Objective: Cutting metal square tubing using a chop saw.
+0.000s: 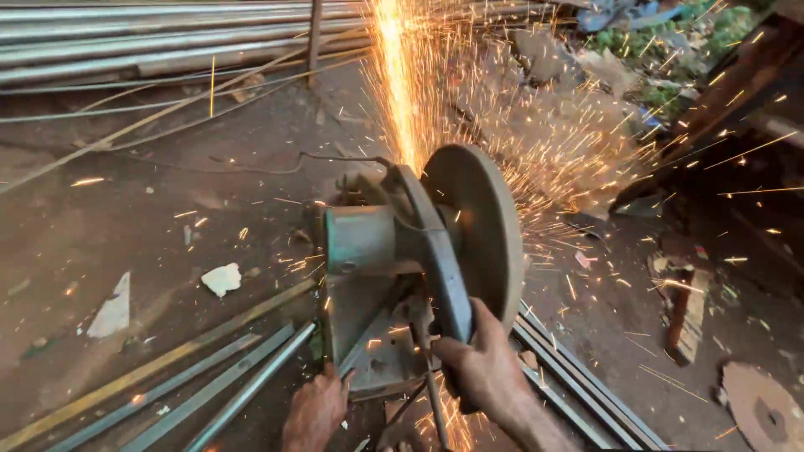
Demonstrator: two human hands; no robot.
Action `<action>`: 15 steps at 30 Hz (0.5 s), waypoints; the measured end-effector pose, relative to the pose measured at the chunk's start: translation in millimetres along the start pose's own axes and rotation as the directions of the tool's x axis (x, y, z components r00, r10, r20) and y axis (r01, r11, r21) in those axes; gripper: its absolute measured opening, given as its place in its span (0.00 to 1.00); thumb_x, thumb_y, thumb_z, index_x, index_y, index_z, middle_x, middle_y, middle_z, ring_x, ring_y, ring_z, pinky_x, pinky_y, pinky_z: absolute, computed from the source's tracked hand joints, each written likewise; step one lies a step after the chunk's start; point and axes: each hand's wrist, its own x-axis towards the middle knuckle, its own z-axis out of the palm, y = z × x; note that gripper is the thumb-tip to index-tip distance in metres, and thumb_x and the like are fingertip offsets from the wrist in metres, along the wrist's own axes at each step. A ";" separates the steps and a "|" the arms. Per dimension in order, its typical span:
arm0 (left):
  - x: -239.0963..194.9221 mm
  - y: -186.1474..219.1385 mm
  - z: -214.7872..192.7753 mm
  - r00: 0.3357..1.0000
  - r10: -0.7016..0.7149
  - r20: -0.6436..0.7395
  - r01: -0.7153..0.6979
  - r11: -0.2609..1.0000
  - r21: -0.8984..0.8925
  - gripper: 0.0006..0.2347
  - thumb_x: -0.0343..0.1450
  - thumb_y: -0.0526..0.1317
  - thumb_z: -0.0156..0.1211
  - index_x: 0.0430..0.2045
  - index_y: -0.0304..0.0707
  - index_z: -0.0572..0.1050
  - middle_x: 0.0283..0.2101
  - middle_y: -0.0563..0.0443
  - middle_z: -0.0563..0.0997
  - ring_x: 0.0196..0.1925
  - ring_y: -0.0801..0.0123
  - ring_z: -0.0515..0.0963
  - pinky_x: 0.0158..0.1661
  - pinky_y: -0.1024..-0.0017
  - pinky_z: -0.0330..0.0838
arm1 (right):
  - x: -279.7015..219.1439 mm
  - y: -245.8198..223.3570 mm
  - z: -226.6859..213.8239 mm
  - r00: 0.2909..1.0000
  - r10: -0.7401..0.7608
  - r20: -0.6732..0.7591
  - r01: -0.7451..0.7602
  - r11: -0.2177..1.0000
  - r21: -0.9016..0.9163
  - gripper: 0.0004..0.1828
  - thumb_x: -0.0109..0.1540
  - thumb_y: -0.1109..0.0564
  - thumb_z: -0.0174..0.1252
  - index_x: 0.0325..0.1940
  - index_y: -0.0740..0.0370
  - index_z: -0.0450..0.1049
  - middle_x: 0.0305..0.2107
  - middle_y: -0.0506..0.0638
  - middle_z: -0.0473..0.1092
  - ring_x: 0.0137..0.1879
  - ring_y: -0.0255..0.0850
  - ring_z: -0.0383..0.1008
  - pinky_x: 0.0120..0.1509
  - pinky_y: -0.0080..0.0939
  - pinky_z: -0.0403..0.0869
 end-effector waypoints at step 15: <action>8.1 -2.8 5.0 0.997 -0.050 0.066 0.054 0.997 -0.056 0.22 0.78 0.54 0.41 0.35 0.30 0.71 0.29 0.25 0.82 0.35 0.39 0.87 0.38 0.49 0.83 | 32.5 84.4 7.7 0.967 -0.255 0.001 0.255 0.967 0.002 0.33 0.55 0.58 0.63 0.64 0.59 0.63 0.34 0.55 0.74 0.32 0.36 0.73 0.35 0.37 0.72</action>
